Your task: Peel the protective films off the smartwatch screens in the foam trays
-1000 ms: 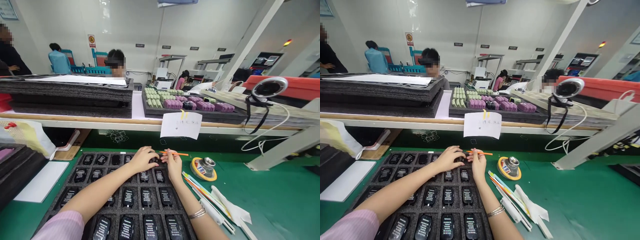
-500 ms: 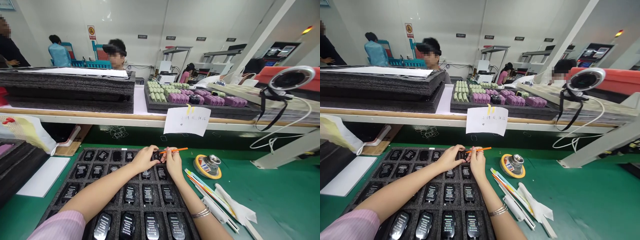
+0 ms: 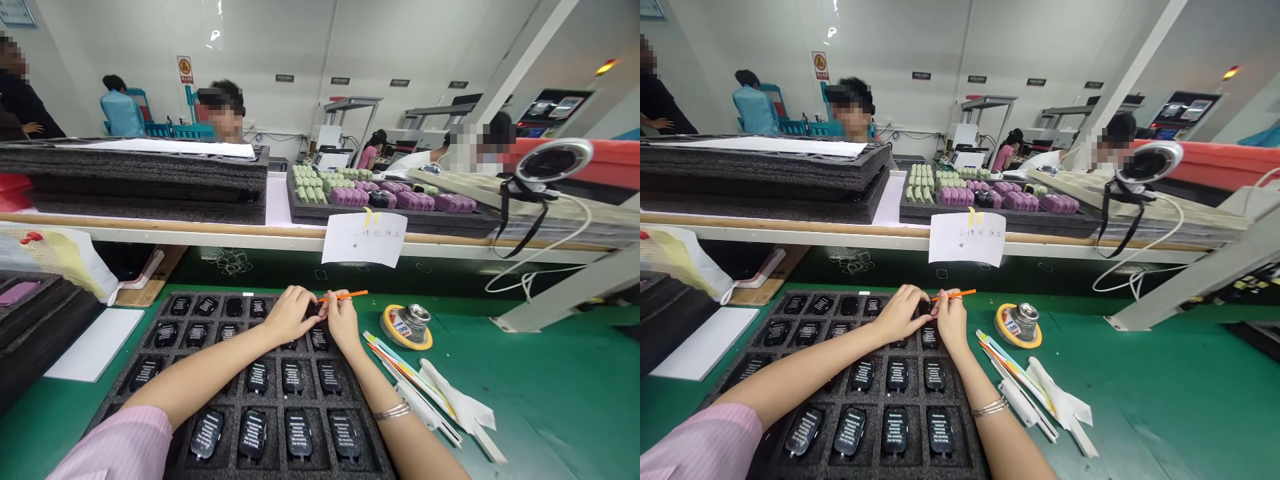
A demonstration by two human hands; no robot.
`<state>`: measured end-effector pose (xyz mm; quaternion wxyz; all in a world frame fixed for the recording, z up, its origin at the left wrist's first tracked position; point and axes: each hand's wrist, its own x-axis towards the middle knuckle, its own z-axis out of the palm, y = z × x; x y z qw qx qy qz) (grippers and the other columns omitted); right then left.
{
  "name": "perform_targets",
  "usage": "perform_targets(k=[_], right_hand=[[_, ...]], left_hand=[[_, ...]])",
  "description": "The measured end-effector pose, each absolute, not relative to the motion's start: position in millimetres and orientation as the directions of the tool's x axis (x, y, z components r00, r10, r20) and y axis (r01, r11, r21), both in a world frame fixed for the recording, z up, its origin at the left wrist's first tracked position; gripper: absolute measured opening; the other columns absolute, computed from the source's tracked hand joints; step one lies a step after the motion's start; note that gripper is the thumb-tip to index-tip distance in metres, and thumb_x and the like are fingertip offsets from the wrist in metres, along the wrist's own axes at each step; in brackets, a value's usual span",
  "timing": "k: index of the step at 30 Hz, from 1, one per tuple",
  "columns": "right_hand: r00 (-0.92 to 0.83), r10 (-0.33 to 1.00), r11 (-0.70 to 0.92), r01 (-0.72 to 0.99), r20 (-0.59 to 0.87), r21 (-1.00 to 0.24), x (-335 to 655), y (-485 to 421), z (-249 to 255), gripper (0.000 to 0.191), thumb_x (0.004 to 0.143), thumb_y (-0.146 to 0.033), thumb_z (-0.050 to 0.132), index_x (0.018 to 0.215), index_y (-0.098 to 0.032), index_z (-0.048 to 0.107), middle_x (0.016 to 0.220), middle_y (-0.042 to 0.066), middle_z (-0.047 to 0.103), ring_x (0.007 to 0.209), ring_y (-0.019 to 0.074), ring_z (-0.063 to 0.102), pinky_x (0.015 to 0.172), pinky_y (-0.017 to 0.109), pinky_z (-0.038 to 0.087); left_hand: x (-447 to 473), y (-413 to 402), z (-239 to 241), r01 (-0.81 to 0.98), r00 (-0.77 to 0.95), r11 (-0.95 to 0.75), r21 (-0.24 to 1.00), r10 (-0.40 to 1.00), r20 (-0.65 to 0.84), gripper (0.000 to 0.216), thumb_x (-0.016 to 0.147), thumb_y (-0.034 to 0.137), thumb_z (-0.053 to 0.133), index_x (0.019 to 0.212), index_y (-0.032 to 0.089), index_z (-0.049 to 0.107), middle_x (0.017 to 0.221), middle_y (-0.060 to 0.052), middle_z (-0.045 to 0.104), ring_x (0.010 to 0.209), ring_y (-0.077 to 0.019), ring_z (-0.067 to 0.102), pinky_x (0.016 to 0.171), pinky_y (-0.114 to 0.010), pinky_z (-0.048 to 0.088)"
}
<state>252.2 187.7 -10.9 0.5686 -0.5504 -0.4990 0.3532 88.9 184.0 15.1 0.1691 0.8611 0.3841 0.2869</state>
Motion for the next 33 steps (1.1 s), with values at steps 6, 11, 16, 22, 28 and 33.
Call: perform_targets(k=[6, 11, 16, 22, 28, 33], right_hand=[[0.294, 0.942, 0.167, 0.005, 0.161, -0.986, 274, 170, -3, 0.033, 0.103, -0.044, 0.055, 0.111, -0.013, 0.062, 0.087, 0.001, 0.064, 0.065, 0.0101, 0.061, 0.061, 0.025, 0.055], [0.197, 0.972, 0.133, -0.028, 0.125, -0.991, 271, 141, -11, 0.027, 0.1, -0.039, 0.061, 0.1, -0.012, 0.063, 0.08, -0.001, 0.063, 0.062, 0.0093, 0.06, 0.058, 0.023, 0.054], [0.184, 0.972, 0.15, 0.0, 0.148, -0.989, 263, 131, -19, 0.028, 0.101, -0.041, 0.059, 0.095, -0.013, 0.061, 0.073, -0.003, 0.06, 0.056, 0.0079, 0.056, 0.053, 0.021, 0.05], [0.141, 0.974, 0.17, 0.049, 0.175, -0.984, 264, 126, -23, 0.029, 0.101, -0.042, 0.058, 0.096, -0.013, 0.061, 0.071, -0.004, 0.058, 0.054, 0.0074, 0.054, 0.053, 0.021, 0.049], [0.098, 0.982, 0.156, 0.084, 0.164, -0.984, 266, 123, -24, 0.029, 0.101, -0.042, 0.058, 0.097, -0.014, 0.061, 0.07, -0.004, 0.057, 0.054, 0.008, 0.055, 0.055, 0.022, 0.05], [0.088, 0.983, 0.152, 0.1, 0.161, -0.983, 265, 122, -20, 0.029, 0.101, -0.043, 0.058, 0.097, -0.014, 0.06, 0.072, -0.004, 0.058, 0.055, 0.0082, 0.055, 0.055, 0.022, 0.05]], left_hand=[[88, 154, 16, 0.49, 0.707, -0.763, 0.423, 0.631, 0.32, 0.028, 0.087, 0.042, 0.075, 0.108, 0.025, 0.072, 0.128, -0.011, 0.059, 0.127, -0.0318, 0.05, 0.109, -0.048, 0.041], [80, 148, 12, 0.498, 0.679, -0.732, 0.465, 0.662, 0.317, 0.028, 0.09, 0.036, 0.072, 0.115, 0.025, 0.068, 0.12, -0.009, 0.066, 0.122, -0.0278, 0.057, 0.109, -0.044, 0.043], [81, 146, 13, 0.478, 0.669, -0.707, 0.521, 0.678, 0.305, 0.02, 0.09, 0.03, 0.071, 0.108, 0.024, 0.067, 0.117, -0.007, 0.069, 0.116, -0.0259, 0.062, 0.107, -0.043, 0.045], [81, 147, 12, 0.503, 0.577, -0.596, 0.626, 0.771, 0.27, 0.061, 0.079, 0.032, 0.083, 0.13, 0.019, 0.051, 0.121, -0.011, 0.068, 0.117, -0.0279, 0.063, 0.102, -0.044, 0.05], [79, 149, 12, 0.496, 0.575, -0.563, 0.661, 0.783, 0.236, 0.051, 0.078, 0.033, 0.084, 0.121, 0.023, 0.06, 0.125, -0.009, 0.067, 0.121, -0.0291, 0.06, 0.105, -0.046, 0.047], [80, 150, 13, 0.492, 0.579, -0.554, 0.672, 0.784, 0.223, 0.052, 0.076, 0.032, 0.086, 0.121, 0.021, 0.062, 0.125, -0.008, 0.068, 0.119, -0.0288, 0.061, 0.104, -0.045, 0.047]])
